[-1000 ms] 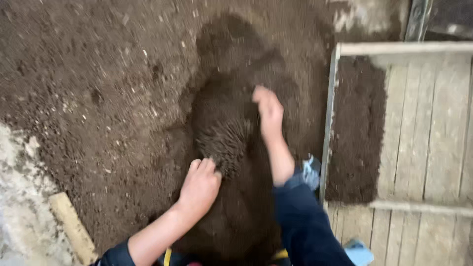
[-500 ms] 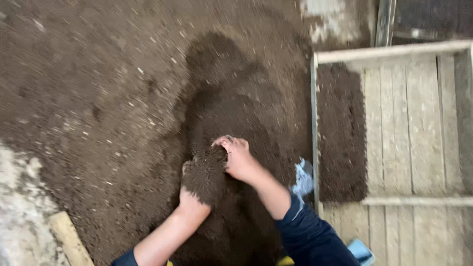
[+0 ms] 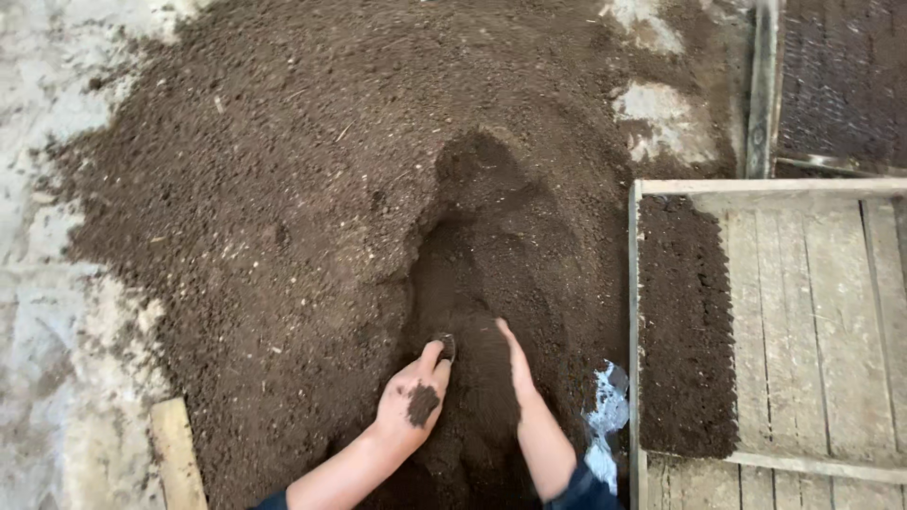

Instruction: The person manipulates soil by hand and handles small plastic bags next to wooden trays.

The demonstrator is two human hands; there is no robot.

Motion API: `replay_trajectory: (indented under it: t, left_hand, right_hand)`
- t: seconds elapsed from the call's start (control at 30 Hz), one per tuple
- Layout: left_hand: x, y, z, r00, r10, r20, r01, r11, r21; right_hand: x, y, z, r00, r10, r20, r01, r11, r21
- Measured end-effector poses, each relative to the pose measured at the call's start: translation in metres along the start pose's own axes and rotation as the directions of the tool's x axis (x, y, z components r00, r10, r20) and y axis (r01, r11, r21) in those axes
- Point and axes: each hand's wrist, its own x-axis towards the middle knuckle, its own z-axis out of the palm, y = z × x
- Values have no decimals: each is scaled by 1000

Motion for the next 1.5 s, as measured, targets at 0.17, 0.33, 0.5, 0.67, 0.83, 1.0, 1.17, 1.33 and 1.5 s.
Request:
replay_trajectory:
  t: [0.17, 0.33, 0.5, 0.67, 0.83, 1.0, 1.17, 1.33, 1.5]
  left_hand:
    - [-4, -20, 62, 951, -183, 249, 247, 934, -257]
    - [30, 34, -51, 947, -63, 315, 4, 983, 186]
    - [5, 11, 9, 970, 78, 230, -156, 926, 344]
    - [10, 3, 17, 980, 197, 41, -201, 971, 131]
    - [9, 10, 30, 995, 53, 89, -64, 991, 118]
    - [27, 17, -3, 941, 160, 299, -215, 963, 161]
    - [12, -5, 33, 950, 229, 211, -276, 934, 228]
    - [1, -18, 71, 1000, 11, 29, -8, 995, -100]
    - [13, 20, -2, 975, -157, 160, 207, 903, -377]
  right_hand:
    - [-32, 32, -13, 955, 6, -296, 111, 920, 377]
    - [-1, -13, 13, 735, -677, 32, 444, 445, -777]
    - [-57, -26, -6, 670, -711, 212, 583, 327, -744]
    - [-74, -13, 18, 870, -5, -493, -27, 998, -59]
    - [-70, -23, 53, 840, -380, -387, 263, 909, -323]
    - [-42, -38, 27, 911, -390, -134, 133, 586, -799]
    - [-28, 15, -32, 839, -514, -181, 407, 812, -419]
    - [-85, -27, 65, 813, -199, -548, 291, 953, 85]
    - [-85, -33, 69, 783, -541, -307, 417, 823, -387]
